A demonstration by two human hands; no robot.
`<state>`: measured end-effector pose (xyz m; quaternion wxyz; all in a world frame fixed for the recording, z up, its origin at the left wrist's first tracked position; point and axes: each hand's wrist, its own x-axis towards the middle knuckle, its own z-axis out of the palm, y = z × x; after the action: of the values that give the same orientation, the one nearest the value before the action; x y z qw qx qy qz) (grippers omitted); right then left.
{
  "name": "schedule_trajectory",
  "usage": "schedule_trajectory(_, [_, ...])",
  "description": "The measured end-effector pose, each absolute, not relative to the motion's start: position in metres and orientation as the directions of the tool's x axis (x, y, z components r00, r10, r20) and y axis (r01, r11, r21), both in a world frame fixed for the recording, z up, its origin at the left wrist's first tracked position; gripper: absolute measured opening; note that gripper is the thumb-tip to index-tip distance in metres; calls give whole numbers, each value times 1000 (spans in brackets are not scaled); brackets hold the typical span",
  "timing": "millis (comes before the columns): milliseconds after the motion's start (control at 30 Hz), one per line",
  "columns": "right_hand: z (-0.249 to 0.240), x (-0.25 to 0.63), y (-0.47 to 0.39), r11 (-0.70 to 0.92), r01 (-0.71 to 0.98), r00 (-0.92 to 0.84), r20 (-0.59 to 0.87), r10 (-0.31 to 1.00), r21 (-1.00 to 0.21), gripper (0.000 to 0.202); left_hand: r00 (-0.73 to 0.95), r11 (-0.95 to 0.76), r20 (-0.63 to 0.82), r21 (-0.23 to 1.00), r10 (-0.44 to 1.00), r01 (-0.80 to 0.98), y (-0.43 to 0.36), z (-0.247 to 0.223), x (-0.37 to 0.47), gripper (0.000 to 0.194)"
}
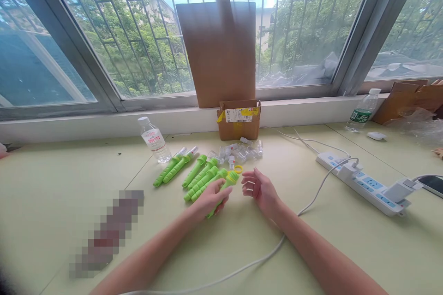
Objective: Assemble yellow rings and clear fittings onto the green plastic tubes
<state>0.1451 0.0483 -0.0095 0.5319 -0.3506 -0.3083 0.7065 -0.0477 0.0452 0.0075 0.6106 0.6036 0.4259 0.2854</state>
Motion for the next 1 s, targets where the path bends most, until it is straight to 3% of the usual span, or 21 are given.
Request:
schedule_trajectory(300, [-11, 145, 49, -256, -557, -204, -169, 964, -790, 28, 450, 117, -182, 979, 874, 167, 45, 4, -47, 41])
schedule_trajectory(567, [-10, 142, 45, -150, -441, -199, -67, 978, -885, 19, 467, 110, -174, 981, 867, 162, 46, 3, -47, 40])
schedule_trajectory(1000, [-14, 140, 46, -88, -369, -196, -15, 980, -925, 31, 462, 125, -190, 978, 866, 167, 45, 7, -47, 38])
